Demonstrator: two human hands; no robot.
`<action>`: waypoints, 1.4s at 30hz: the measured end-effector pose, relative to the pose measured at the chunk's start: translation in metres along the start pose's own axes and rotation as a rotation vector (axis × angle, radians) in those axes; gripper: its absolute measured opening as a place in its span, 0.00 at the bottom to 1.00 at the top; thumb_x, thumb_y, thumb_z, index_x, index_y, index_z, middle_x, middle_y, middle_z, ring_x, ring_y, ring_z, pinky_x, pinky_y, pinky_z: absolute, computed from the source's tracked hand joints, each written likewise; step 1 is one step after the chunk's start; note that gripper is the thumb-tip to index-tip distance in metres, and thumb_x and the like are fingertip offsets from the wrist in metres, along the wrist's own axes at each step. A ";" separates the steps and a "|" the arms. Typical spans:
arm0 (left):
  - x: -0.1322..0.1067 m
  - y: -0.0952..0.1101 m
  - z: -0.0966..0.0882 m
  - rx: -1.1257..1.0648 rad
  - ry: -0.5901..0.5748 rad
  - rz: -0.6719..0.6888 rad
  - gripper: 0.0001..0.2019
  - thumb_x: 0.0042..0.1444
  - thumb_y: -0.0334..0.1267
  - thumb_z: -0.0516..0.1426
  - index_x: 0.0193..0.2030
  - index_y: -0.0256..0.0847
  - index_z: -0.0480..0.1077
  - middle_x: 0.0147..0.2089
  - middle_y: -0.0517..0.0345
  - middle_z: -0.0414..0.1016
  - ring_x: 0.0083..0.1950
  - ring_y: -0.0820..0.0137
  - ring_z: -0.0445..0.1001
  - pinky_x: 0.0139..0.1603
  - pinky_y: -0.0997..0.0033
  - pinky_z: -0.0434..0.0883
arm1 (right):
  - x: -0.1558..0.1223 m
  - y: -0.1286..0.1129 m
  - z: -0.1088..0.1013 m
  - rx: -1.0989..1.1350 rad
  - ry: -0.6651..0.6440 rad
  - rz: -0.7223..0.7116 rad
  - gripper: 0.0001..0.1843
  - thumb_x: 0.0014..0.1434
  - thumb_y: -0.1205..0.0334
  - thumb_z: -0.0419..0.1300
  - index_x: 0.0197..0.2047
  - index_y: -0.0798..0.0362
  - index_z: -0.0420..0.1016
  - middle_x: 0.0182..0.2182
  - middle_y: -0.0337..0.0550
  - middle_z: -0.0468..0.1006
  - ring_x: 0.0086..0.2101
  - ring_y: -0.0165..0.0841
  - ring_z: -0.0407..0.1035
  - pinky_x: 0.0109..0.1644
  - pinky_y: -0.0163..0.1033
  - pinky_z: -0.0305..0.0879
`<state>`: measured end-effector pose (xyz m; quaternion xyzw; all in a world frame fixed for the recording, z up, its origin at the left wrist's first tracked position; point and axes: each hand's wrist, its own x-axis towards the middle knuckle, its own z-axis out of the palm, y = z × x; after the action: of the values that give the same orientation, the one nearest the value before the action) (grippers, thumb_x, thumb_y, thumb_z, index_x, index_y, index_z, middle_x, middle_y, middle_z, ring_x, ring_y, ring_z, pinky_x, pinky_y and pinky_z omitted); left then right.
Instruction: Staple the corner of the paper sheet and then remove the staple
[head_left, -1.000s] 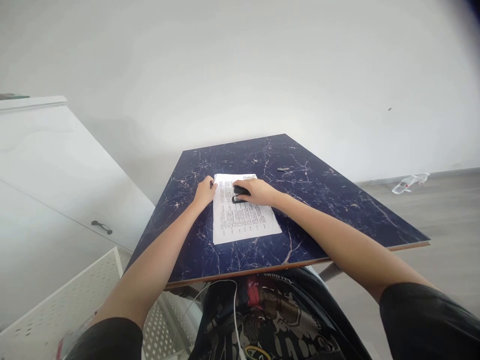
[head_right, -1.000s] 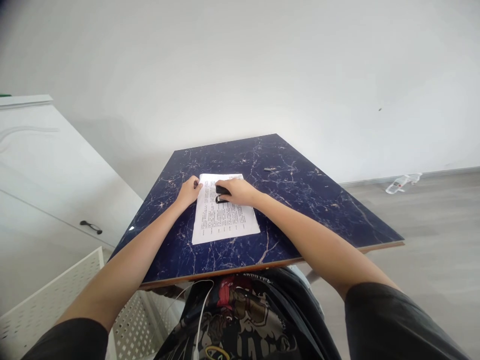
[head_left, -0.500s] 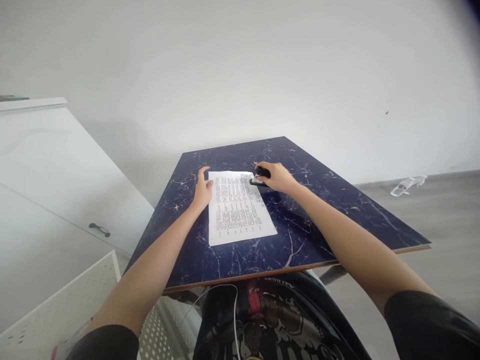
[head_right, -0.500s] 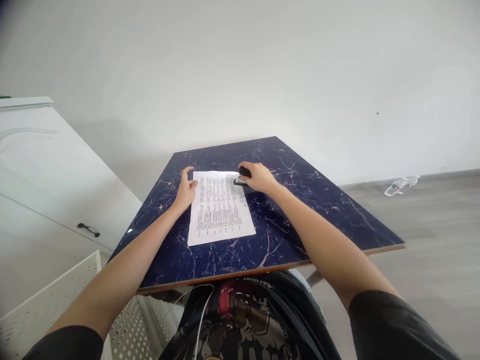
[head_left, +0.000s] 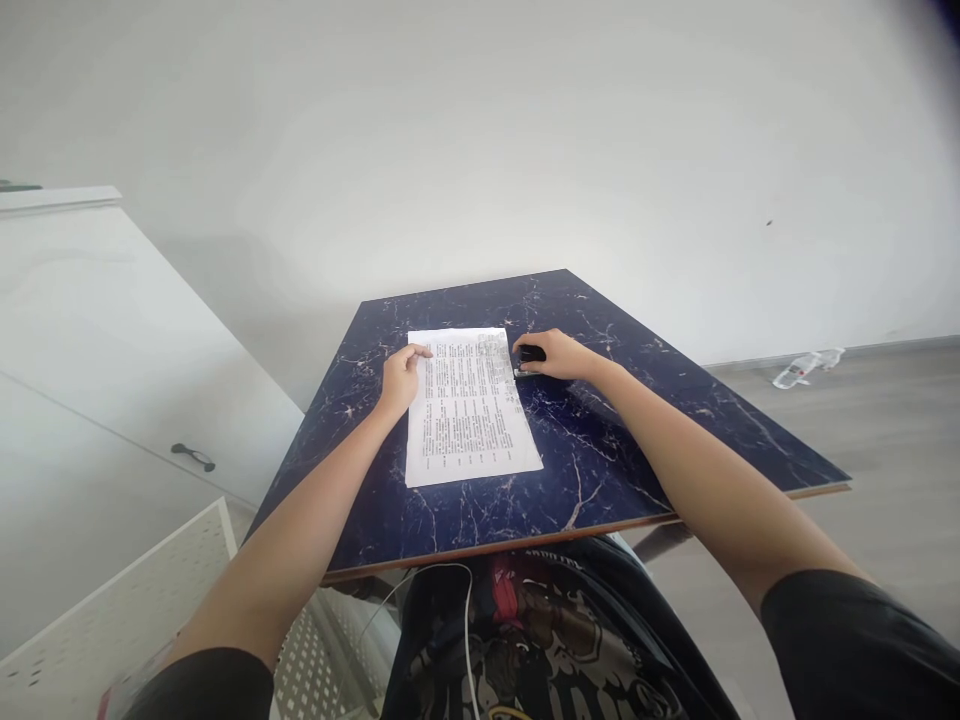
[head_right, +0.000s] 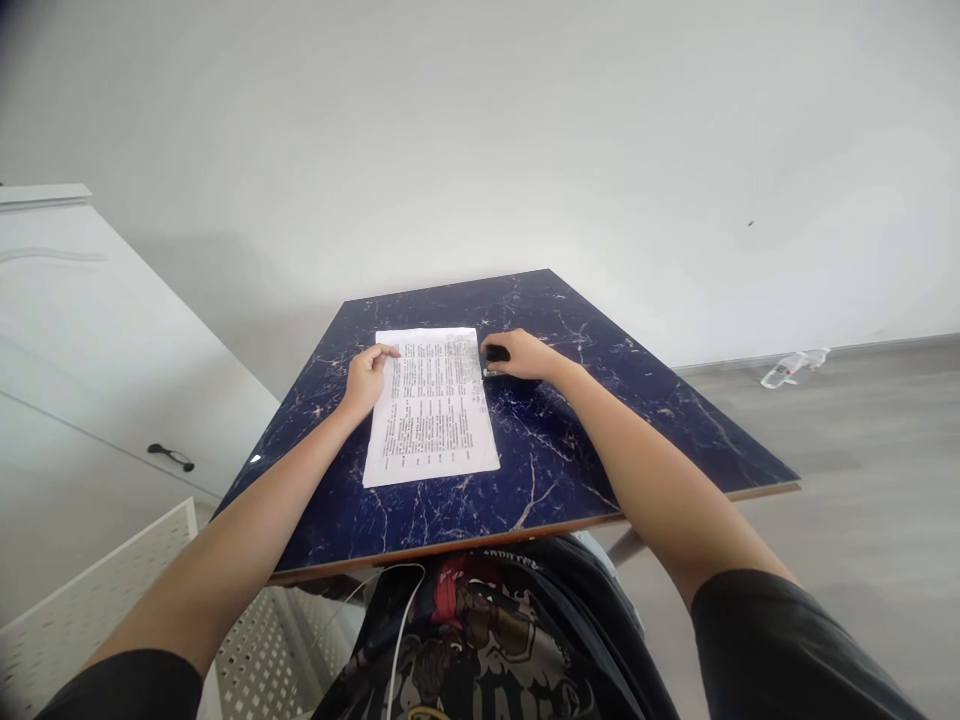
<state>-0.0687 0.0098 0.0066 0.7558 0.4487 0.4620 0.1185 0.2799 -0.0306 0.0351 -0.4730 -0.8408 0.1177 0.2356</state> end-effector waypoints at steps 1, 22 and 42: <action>0.000 0.000 0.000 0.000 0.008 0.004 0.16 0.66 0.32 0.49 0.40 0.41 0.79 0.41 0.54 0.82 0.39 0.64 0.75 0.49 0.64 0.70 | 0.000 -0.004 0.000 0.022 -0.011 -0.027 0.19 0.58 0.58 0.66 0.53 0.49 0.80 0.42 0.45 0.83 0.40 0.41 0.76 0.45 0.44 0.69; -0.002 0.005 0.000 -0.002 0.103 -0.024 0.16 0.64 0.29 0.49 0.37 0.41 0.78 0.39 0.55 0.81 0.40 0.63 0.76 0.50 0.62 0.70 | 0.013 -0.023 0.031 -0.141 0.083 0.317 0.37 0.74 0.39 0.40 0.23 0.51 0.71 0.25 0.53 0.75 0.30 0.42 0.70 0.36 0.44 0.61; -0.003 0.006 0.001 -0.031 0.146 0.046 0.16 0.64 0.26 0.49 0.37 0.41 0.77 0.40 0.56 0.82 0.37 0.65 0.75 0.45 0.64 0.69 | 0.013 -0.026 0.029 -0.292 0.109 0.406 0.34 0.77 0.50 0.40 0.27 0.54 0.75 0.31 0.54 0.81 0.33 0.41 0.75 0.37 0.40 0.59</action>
<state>-0.0648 0.0045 0.0083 0.7283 0.4315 0.5253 0.0867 0.2399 -0.0323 0.0245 -0.6667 -0.7229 0.0141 0.1811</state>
